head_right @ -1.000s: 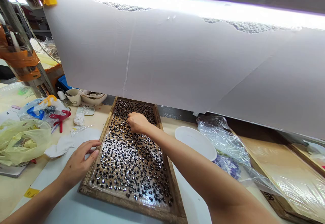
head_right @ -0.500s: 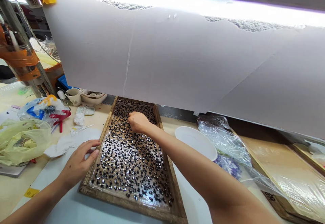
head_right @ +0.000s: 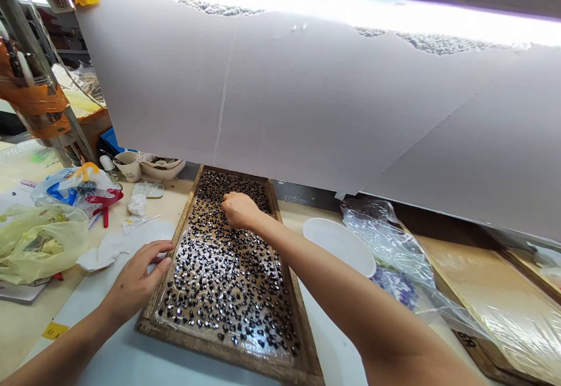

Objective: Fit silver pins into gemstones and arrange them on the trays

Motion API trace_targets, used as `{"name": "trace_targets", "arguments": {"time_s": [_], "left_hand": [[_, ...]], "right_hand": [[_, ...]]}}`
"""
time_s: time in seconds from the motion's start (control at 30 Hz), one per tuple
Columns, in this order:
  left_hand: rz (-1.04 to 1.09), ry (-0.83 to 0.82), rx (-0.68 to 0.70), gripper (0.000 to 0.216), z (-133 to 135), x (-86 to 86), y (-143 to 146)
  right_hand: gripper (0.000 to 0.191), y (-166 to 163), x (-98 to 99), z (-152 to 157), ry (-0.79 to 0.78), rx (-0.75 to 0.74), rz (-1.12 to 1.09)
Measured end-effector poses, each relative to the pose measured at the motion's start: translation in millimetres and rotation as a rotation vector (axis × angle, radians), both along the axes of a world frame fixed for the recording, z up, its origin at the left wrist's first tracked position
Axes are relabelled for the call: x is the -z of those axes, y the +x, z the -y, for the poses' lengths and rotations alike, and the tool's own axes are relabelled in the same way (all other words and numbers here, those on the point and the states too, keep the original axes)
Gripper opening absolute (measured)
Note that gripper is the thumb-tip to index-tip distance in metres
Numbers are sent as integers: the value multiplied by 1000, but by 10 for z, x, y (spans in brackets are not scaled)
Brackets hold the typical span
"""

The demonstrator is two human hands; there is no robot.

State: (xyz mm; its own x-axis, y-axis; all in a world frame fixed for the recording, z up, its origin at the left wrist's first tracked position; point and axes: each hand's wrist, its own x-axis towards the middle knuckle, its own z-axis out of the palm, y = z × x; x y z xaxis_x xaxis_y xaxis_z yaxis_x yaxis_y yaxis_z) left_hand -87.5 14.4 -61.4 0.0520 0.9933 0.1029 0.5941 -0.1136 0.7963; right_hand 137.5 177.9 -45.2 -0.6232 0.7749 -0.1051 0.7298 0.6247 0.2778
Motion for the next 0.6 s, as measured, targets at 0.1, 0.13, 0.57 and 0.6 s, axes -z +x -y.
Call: {"name": "trace_targets", "arguments": {"time_s": [0.1,0.13,0.57,0.6], "left_hand": [[2,3,3,30,-4,16,-8],[2,1,4,30,-6,19,-10],[-5,-17,9,32,-1,8,3],[-4,-12,9,31,0,10,1]], "right_hand": [[20,6,-15,3,-1,5,-2],[20,6,-21,3,-2,7,-3],[19,-23,-5,-1,-9,9,-2],[19,-24,-6,-1,-10,7,-2]]}}
